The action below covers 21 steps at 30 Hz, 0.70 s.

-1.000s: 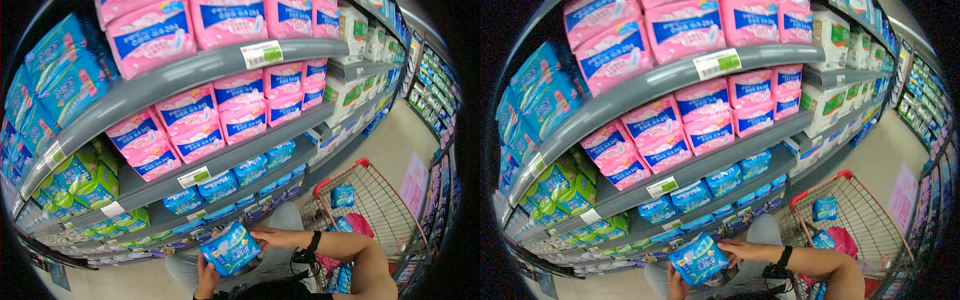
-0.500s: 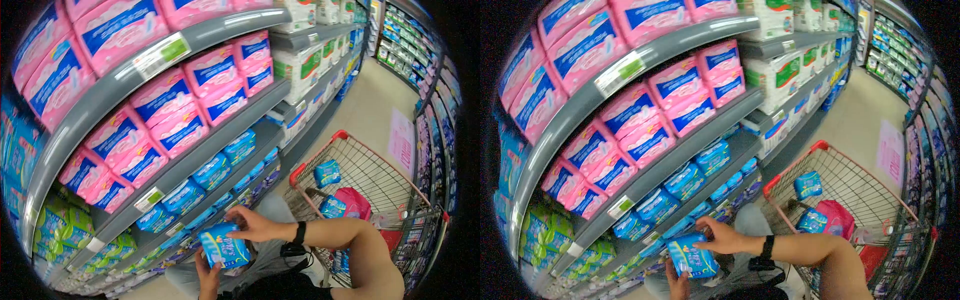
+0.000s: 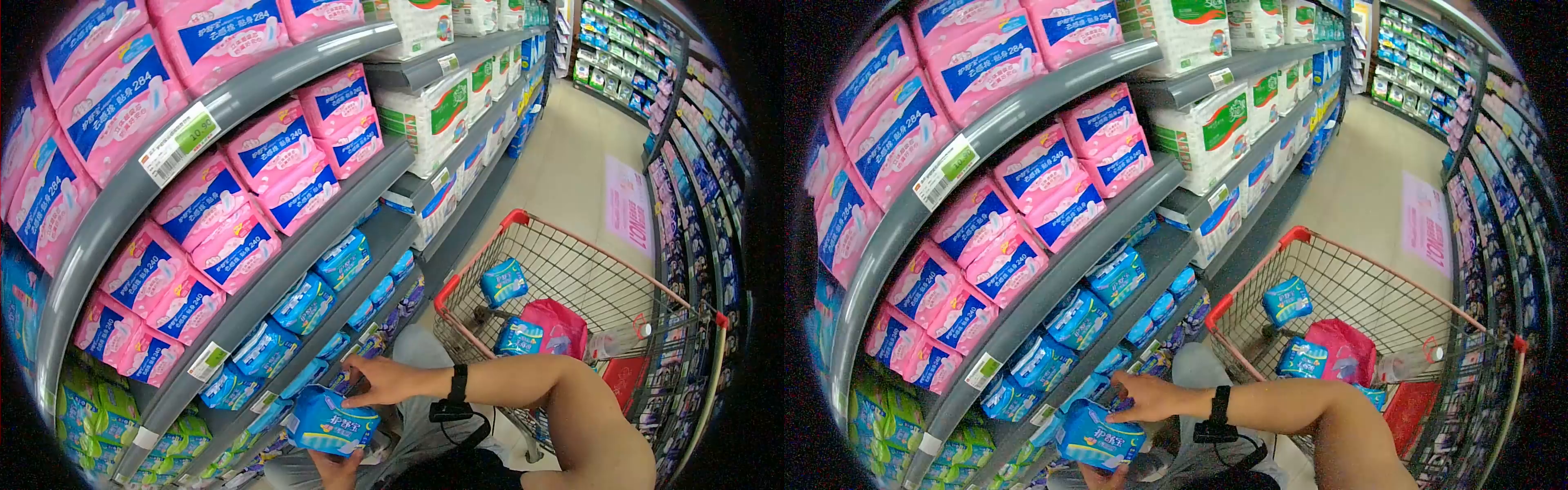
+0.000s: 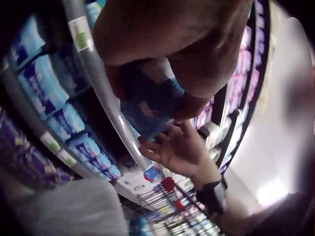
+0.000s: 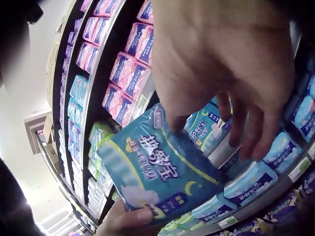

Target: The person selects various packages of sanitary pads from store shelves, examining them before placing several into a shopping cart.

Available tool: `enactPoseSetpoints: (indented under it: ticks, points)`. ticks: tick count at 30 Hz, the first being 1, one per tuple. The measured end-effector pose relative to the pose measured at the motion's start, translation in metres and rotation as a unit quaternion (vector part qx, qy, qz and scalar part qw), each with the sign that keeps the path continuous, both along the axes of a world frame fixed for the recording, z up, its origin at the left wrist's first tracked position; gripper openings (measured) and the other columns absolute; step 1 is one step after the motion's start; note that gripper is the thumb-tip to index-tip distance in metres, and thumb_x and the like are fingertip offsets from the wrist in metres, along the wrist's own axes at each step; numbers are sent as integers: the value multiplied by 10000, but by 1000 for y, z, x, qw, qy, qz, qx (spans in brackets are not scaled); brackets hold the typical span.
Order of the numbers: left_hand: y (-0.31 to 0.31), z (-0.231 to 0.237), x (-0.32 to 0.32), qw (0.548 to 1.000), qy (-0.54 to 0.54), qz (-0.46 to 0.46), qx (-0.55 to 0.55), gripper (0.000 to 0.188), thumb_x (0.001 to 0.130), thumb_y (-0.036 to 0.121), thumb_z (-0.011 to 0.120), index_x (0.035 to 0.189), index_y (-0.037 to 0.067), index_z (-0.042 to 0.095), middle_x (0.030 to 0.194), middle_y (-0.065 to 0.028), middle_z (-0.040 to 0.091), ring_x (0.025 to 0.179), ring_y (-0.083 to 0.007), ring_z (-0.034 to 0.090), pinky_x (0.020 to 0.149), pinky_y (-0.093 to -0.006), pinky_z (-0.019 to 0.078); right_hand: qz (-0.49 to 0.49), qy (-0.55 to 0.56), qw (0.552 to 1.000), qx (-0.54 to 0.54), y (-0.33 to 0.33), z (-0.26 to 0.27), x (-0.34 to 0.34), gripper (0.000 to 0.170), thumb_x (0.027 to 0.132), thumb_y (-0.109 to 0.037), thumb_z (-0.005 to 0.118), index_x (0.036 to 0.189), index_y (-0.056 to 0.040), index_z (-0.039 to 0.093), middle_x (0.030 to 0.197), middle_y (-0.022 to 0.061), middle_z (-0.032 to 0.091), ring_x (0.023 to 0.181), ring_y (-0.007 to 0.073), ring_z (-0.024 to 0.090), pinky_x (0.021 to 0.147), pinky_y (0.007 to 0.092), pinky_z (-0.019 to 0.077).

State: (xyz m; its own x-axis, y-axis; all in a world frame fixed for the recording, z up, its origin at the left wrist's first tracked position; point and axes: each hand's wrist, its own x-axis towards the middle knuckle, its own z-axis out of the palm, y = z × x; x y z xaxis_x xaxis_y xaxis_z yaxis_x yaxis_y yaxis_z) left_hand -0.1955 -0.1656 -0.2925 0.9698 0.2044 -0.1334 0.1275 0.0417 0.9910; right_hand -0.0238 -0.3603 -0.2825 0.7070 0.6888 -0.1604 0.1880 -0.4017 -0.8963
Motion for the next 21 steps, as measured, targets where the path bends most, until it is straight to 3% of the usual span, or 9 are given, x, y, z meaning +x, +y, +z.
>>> enactPoseSetpoints:
  ticks: [4, 5, 6, 7, 9, 11, 16, 18, 21]
  points:
    - [10, -47, 10, 949, -218, 47, 221, 816, 729, 46, 778, 1409, 17, 328, 1338, -187, 483, 1193, -300, 534, 969, -407, 449, 30, 90, 995, -14, 8, -25, -5, 1011, 850, -655, 627, 1509, -13, 206, 1367, 284, 482, 1254, 328, 533, 1001, 407, 477]
    - [14, -64, 13, 922, -286, 69, 252, 759, 741, 14, 742, 1398, 25, 363, 1313, -165, 531, 1138, -281, 599, 907, -368, 503, 48, 211, 976, 36, 9, -28, -13, 998, 841, -685, 611, 1491, -24, 242, 1362, 258, 498, 1247, 326, 536, 992, 418, 477]
    - [42, -103, 4, 953, -216, 22, 214, 1061, 695, 63, 824, 1508, 43, 143, 1443, -206, 414, 1245, -361, 539, 977, -431, 486, 66, 327, 939, 85, 9, -28, -23, 988, 831, -716, 595, 1473, -35, 278, 1357, 232, 514, 1239, 323, 539, 984, 429, 476]
    - [35, -87, 4, 927, -222, 24, 302, 1051, 680, 107, 851, 1483, 27, 177, 1425, -231, 392, 1267, -384, 477, 1011, -469, 432, 85, 438, 885, 133, 9, -26, -29, 981, 822, -746, 579, 1455, -45, 313, 1352, 206, 529, 1232, 320, 541, 976, 440, 475]
    - [10, -37, -2, 851, -228, 34, 471, 1041, 651, 193, 904, 1433, -5, 246, 1389, -283, 347, 1311, -428, 351, 1077, -547, 323, 119, 460, 863, 172, 10, -24, -32, 1008, 818, -664, 665, 1525, -97, 223, 1392, 148, 495, 1243, 269, 511, 1006, 430, 457]
    - [8, -34, -2, 872, -210, 2, 442, 1110, 622, 285, 924, 1451, -17, 251, 1391, -311, 307, 1302, -477, 320, 1044, -581, 323, 103, 453, 859, 214, 14, -30, -34, 1043, 812, -602, 722, 1539, -86, 180, 1403, 144, 479, 1244, 256, 499, 1023, 404, 445]
    - [11, -25, -10, 908, -151, -72, 385, 922, 744, 308, 846, 1434, -29, 335, 1394, -304, 334, 1273, -440, 377, 995, -509, 399, -4, 154, 969, 192, -10, -4, 2, 1102, 704, -503, 845, 1487, -4, 251, 1418, 227, 455, 1285, 325, 479, 1071, 412, 410]
    - [12, -14, -15, 887, -167, -89, 422, 804, 794, 267, 805, 1412, -24, 381, 1344, -281, 406, 1176, -398, 488, 973, -478, 421, -102, -182, 978, 20, -33, 17, 22, 1117, 652, -456, 892, 1487, -31, 285, 1364, 224, 454, 1223, 350, 515, 1042, 406, 435]
    - [19, -27, -24, 906, -149, -98, 383, 747, 813, 221, 783, 1406, -14, 394, 1263, -246, 490, 1071, -381, 557, 957, -482, 427, -213, -157, 964, -38, -71, 56, 49, 1133, 594, -447, 909, 1478, -49, 323, 1363, 248, 428, 1225, 389, 494, 1055, 426, 424]
